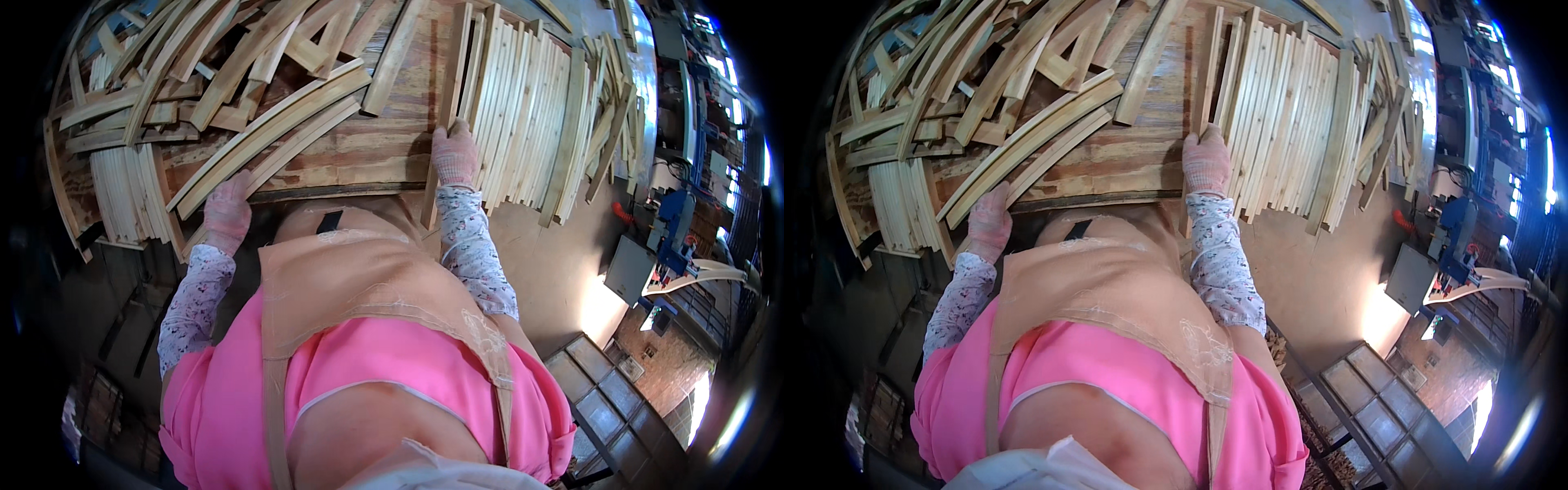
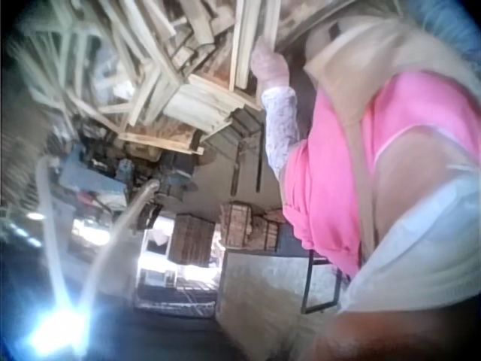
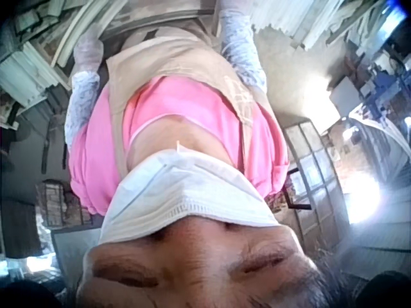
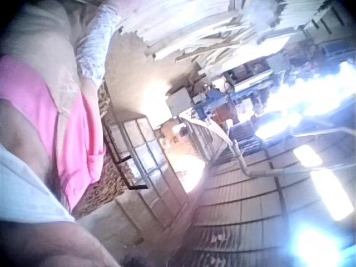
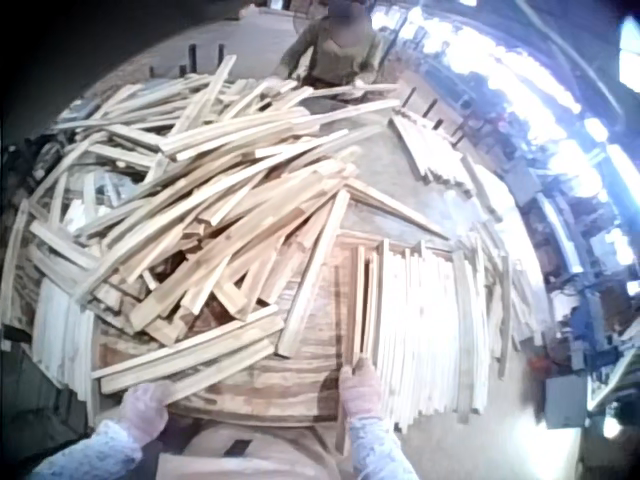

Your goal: The person sorts thin wooden slats on a workbench, picking them up from a disorganized pile and arranging them into a neat stack. The person repeatedly aligns the slats and places them into a growing pile on the right side of the table.

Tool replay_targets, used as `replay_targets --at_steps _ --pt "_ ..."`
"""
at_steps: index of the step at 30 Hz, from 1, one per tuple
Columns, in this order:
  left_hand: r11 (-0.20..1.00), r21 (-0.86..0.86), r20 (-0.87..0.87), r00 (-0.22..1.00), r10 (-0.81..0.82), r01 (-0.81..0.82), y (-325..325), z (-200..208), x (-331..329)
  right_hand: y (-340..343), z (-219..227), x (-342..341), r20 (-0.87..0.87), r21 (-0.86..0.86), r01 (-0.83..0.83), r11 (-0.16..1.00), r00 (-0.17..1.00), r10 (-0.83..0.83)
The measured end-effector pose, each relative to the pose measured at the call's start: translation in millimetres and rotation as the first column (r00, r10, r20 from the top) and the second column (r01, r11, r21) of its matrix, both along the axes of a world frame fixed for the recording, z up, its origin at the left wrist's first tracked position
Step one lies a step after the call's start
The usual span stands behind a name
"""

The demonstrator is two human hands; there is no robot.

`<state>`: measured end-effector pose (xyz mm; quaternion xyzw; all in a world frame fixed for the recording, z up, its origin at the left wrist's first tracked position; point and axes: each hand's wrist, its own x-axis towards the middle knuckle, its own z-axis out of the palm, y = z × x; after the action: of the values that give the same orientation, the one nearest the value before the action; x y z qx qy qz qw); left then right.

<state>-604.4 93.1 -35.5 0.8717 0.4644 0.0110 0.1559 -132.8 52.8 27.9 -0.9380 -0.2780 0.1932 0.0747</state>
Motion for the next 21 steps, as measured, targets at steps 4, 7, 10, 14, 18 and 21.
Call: replay_targets --at_steps 4,7,10,14,18,21 --pt "0.996 -0.080 0.026 0.999 0.032 -0.030 1 -1 -15 -10 3 24 0.129 0.038 -0.007 0.999 0.992 0.002" --pt "0.996 -0.061 0.199 0.979 -0.050 0.064 -4 11 -12 -10 6 32 0.238 0.065 -0.024 0.998 0.971 0.008" --pt "0.995 -0.042 0.359 0.931 -0.065 0.086 -5 30 16 0 7 27 0.302 0.051 -0.070 0.996 0.952 0.052" --pt "0.999 -0.036 0.486 0.874 0.022 -0.005 9 37 106 3 -16 34 0.344 0.016 -0.139 0.990 0.931 0.125" --pt "0.941 -0.335 0.425 0.885 0.191 -0.043 53 70 232 3 -13 39 0.330 -0.047 -0.110 0.993 0.936 0.120" --pt "0.872 -0.483 0.336 0.904 0.266 -0.077 79 61 324 3 -24 44 0.347 0.064 -0.065 0.996 0.937 0.039"
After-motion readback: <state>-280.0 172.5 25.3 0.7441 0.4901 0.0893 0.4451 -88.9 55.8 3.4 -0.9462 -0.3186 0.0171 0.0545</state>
